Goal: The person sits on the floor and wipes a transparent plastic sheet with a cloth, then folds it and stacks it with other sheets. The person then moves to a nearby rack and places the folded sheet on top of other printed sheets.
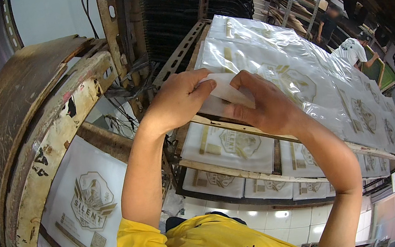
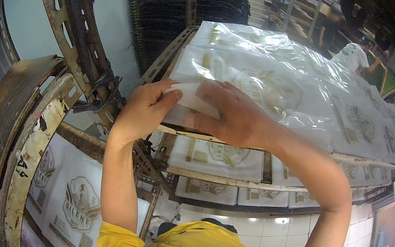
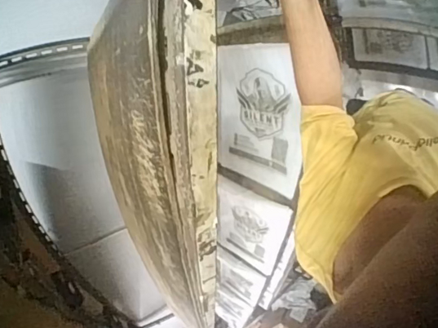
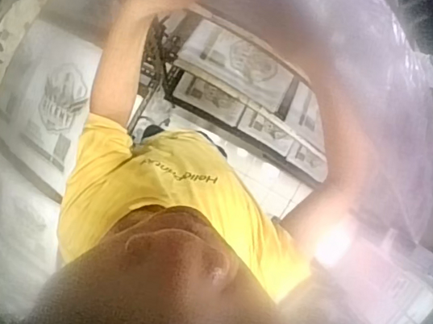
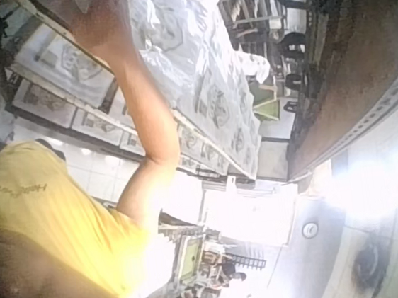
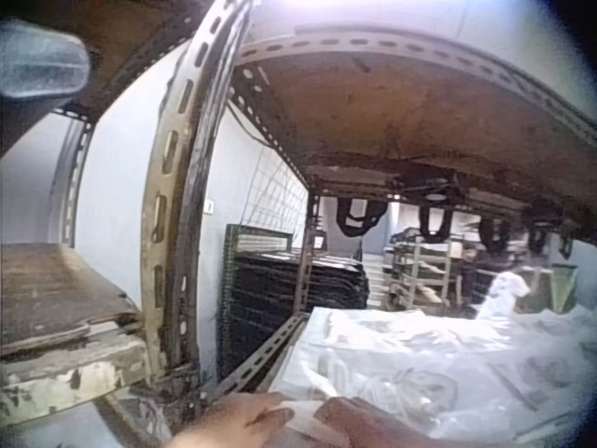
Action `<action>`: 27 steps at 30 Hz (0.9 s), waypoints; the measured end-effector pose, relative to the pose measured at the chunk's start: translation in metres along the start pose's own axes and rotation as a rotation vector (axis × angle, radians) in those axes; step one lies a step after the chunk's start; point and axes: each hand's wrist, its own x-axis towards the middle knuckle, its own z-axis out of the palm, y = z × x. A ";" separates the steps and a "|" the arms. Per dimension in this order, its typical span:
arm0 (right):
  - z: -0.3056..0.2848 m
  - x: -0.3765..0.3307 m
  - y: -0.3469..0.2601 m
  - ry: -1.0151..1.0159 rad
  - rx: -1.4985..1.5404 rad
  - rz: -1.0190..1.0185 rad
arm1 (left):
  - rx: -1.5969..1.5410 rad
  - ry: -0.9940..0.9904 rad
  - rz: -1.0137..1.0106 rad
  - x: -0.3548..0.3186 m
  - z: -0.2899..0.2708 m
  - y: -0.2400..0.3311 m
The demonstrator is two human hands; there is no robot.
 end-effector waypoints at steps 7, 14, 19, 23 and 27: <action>0.002 0.006 0.008 -0.046 -0.026 -0.042 | 0.014 -0.009 -0.015 0.000 0.000 -0.003; 0.004 0.007 0.013 0.003 0.001 -0.070 | -0.031 0.003 0.002 -0.002 0.001 -0.001; 0.001 0.012 0.011 -0.043 0.030 0.012 | 0.094 -0.051 0.101 -0.009 -0.004 0.002; -0.002 0.013 0.013 -0.070 -0.003 0.034 | 0.025 -0.032 0.080 -0.006 -0.002 0.001; 0.001 0.013 0.016 -0.036 0.041 0.033 | 0.011 0.033 0.107 -0.002 0.003 -0.008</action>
